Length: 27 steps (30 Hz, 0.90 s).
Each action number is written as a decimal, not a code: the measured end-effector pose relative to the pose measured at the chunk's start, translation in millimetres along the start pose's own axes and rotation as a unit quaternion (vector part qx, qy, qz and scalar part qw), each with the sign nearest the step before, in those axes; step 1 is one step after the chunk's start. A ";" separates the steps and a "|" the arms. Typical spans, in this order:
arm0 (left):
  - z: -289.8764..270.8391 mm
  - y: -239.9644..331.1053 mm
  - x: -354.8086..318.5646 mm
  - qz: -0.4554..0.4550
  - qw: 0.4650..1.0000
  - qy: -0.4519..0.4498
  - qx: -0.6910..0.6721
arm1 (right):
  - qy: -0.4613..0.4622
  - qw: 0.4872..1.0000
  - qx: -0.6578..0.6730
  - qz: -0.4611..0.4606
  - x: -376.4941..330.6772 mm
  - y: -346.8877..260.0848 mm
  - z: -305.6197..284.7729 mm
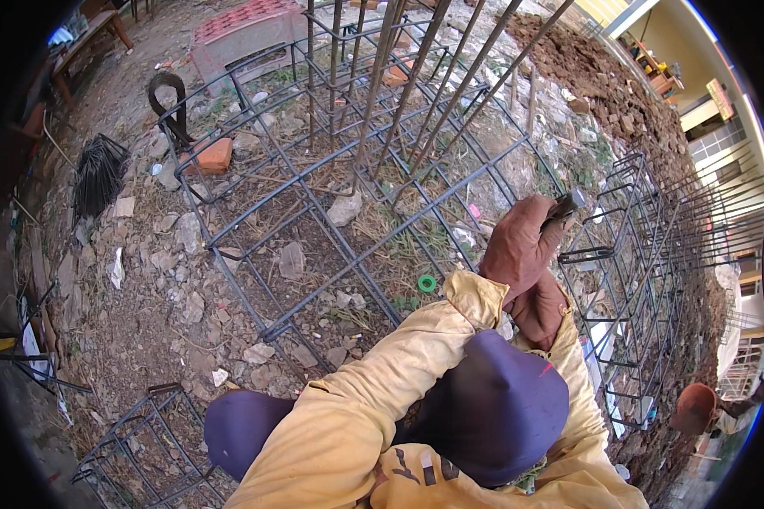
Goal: The person assembles a metal frame structure by hand, positioning intersecting bars and securing joints with pliers. The person repeatedly aligns and twists wire ties to fasten the frame components together.
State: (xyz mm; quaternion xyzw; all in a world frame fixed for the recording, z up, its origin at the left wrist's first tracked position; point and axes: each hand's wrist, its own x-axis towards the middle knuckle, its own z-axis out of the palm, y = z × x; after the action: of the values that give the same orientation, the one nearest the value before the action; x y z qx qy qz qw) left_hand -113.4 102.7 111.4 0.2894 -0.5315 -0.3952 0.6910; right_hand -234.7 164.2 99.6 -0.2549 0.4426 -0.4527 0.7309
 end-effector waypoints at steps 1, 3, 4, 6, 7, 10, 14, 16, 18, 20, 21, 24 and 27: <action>-1.1 -2.0 -0.1 0.027 1.000 0.000 0.013 | -0.027 0.996 0.079 0.019 1.7 -3.2 1.0; -0.8 -2.2 -2.1 0.040 0.999 -0.015 0.014 | -0.011 0.999 0.042 0.019 9.0 1.2 -13.4; 0.1 -1.4 -2.1 0.047 0.999 -0.023 0.013 | 0.005 1.000 0.019 0.017 10.5 4.0 -19.3; -3.1 -0.7 0.5 0.064 0.995 -0.055 0.048 | 0.074 0.993 -0.081 0.043 2.8 -7.1 -11.5; -4.3 -0.4 1.7 0.072 0.993 -0.071 0.064 | 0.096 0.978 -0.177 0.057 1.9 -14.4 -11.4; -14.3 -2.0 0.8 0.022 0.990 -0.114 0.078 | -0.018 0.838 -0.546 0.018 2.9 -39.3 -22.5; -8.4 -9.2 1.2 0.189 0.964 -0.134 0.128 | -0.078 0.912 -0.401 -0.047 6.6 -23.4 1.0; -7.9 -3.7 4.8 0.178 0.972 -0.087 0.123 | -0.047 0.983 -0.178 -0.008 14.6 -12.0 16.9; -7.8 -2.0 6.5 0.134 0.986 -0.043 0.086 | 0.013 0.999 0.004 0.032 10.0 -5.8 2.5; -17.4 2.2 16.7 0.153 0.980 -0.026 0.123 | -0.015 0.999 0.006 0.039 6.3 -11.1 -0.3; -23.3 5.5 20.7 0.162 0.976 -0.018 0.142 | -0.030 0.999 0.008 0.044 4.5 -13.2 4.1; -26.0 4.3 21.1 0.147 0.982 -0.035 0.115 | 0.031 0.978 -0.207 -0.013 9.1 -17.1 9.6; -25.5 -2.0 20.6 0.032 0.999 0.018 0.010 | 0.064 0.943 -0.323 -0.053 8.3 -29.1 19.2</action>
State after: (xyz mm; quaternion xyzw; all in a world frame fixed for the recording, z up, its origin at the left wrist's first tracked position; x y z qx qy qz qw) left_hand -86.8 83.5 113.3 0.2860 -0.5319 -0.3622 0.7100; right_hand -228.9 142.8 127.8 -0.4709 0.5963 -0.3391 0.5547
